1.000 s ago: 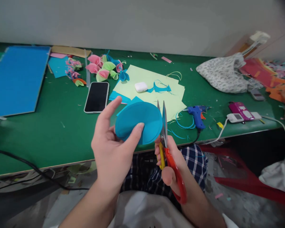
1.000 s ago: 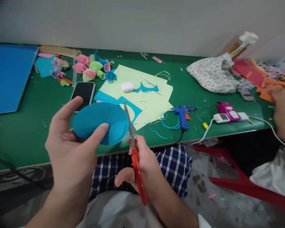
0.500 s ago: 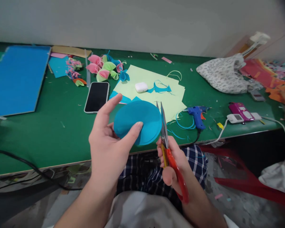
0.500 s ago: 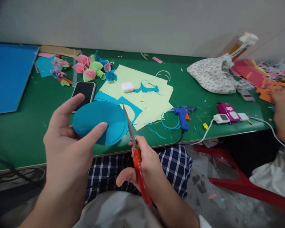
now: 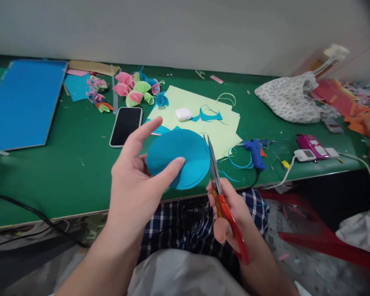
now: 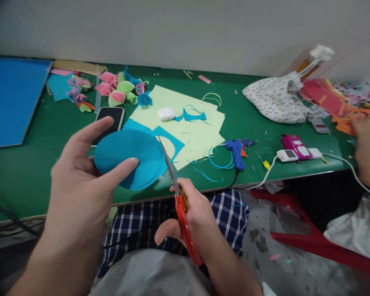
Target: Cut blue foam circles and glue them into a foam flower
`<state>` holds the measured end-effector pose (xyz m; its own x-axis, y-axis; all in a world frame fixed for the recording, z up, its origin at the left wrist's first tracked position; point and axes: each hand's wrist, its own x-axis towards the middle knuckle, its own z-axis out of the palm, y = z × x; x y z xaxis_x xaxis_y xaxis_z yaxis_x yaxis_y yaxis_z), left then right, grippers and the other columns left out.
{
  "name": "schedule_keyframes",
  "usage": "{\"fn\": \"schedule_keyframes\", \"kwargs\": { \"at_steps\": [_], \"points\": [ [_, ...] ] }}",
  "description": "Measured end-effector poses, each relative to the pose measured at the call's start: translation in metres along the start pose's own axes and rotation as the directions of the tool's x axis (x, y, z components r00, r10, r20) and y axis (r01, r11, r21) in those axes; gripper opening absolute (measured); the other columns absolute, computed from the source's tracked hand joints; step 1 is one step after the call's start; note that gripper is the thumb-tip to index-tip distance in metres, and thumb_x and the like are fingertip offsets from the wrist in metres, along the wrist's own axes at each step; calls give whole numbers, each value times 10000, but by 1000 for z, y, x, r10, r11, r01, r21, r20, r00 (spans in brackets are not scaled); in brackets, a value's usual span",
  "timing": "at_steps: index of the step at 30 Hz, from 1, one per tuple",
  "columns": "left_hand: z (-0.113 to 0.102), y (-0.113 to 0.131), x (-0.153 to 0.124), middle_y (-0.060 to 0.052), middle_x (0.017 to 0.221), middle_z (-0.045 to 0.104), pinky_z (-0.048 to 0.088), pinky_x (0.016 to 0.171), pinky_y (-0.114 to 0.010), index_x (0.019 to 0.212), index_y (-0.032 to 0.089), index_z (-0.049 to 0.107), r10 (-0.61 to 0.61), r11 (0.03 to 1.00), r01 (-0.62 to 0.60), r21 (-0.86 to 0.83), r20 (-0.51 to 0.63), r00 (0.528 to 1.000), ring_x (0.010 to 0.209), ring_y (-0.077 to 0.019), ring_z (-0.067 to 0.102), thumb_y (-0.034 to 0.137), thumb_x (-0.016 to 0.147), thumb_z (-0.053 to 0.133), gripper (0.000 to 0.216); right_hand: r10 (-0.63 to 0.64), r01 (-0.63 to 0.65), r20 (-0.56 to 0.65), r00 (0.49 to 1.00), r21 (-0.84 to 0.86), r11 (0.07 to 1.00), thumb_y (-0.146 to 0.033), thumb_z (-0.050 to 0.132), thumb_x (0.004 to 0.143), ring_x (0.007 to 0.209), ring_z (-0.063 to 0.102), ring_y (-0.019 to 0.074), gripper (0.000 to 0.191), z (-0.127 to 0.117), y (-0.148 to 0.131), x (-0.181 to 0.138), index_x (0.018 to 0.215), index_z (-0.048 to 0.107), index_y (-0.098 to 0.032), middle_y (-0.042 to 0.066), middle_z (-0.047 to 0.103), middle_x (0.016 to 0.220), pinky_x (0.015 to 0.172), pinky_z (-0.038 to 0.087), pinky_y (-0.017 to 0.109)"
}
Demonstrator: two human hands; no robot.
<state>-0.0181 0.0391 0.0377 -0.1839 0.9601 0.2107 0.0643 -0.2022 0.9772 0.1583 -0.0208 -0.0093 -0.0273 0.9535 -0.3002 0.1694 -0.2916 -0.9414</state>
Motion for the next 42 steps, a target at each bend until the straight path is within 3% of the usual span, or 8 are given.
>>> {"fn": "schedule_keyframes", "kwargs": {
  "at_steps": [6, 11, 16, 25, 31, 35, 40, 42],
  "points": [
    [-1, 0, 3, -20, 955, 702, 592, 447, -225, 1248, 317, 586, 11, 1000, -11, 5, 28, 1000, 593, -137, 656, 222, 659, 800, 634, 23, -23, 0, 1000, 39, 999, -625, 511, 827, 469, 329, 110, 402, -2, 0, -1, 924, 541, -236, -41, 428, 602, 429, 311, 246],
    [-4, -1, 7, -41, 1063, 669, 604, 473, -248, 1239, 313, 594, 45, 999, -46, 14, 64, 997, 643, -142, 667, 248, 654, 808, 627, 6, -6, 29, 1000, 5, 1000, -635, 565, 783, 481, 351, 110, 415, -6, 4, 0, 923, 538, -245, -42, 435, 620, 412, 315, 228],
    [-8, -3, 12, -57, 1110, 644, 604, 476, -255, 1249, 315, 585, 50, 998, -53, 23, 116, 992, 653, -142, 664, 265, 660, 806, 630, -54, 52, -23, 998, -112, 992, -592, 652, 743, 487, 352, 102, 416, -7, 0, -3, 939, 554, -238, -51, 443, 605, 439, 309, 227],
    [-14, -3, 18, -41, 969, 666, 592, 463, -249, 1253, 309, 583, 52, 998, -56, 16, 178, 983, 589, -113, 628, 262, 657, 806, 637, -116, 118, 18, 993, -139, 983, -709, 747, 502, 547, 363, 118, 647, -9, -12, -10, 901, 523, -251, -39, 432, 680, 426, 283, 229],
    [-17, -4, 22, -42, 936, 673, 592, 457, -265, 1251, 291, 587, 57, 998, -57, -5, 214, 975, 610, -139, 645, 242, 651, 804, 640, -184, 185, 28, 983, -246, 951, -642, 650, 700, 509, 353, 127, 466, -10, -13, -10, 886, 500, -241, -43, 389, 618, 450, 311, 250],
    [-19, -2, 25, -49, 970, 672, 598, 466, -282, 1250, 291, 588, 37, 999, -40, 7, 260, 965, 624, -149, 656, 251, 656, 801, 633, -178, 177, 21, 984, -274, 945, -600, 651, 725, 516, 385, 125, 422, -12, -17, -12, 880, 515, -232, -33, 418, 646, 466, 342, 246],
    [-22, 0, 27, -45, 990, 676, 604, 483, -293, 1259, 309, 578, -7, 1000, 1, 23, 301, 953, 625, -148, 660, 263, 662, 797, 638, -67, 68, 14, 998, -242, 968, -541, 476, 871, 555, 431, 130, 324, -12, -27, -15, 816, 526, -225, -16, 435, 668, 471, 361, 229],
    [-23, -1, 27, -48, 989, 681, 603, 489, -298, 1269, 303, 569, -27, 1000, 23, 17, 311, 950, 631, -150, 661, 249, 658, 800, 656, -58, 60, 15, 998, -252, 966, -552, 511, 846, 553, 423, 128, 328, -13, -28, -16, 806, 529, -226, -18, 432, 668, 457, 348, 228]
  ]
}}
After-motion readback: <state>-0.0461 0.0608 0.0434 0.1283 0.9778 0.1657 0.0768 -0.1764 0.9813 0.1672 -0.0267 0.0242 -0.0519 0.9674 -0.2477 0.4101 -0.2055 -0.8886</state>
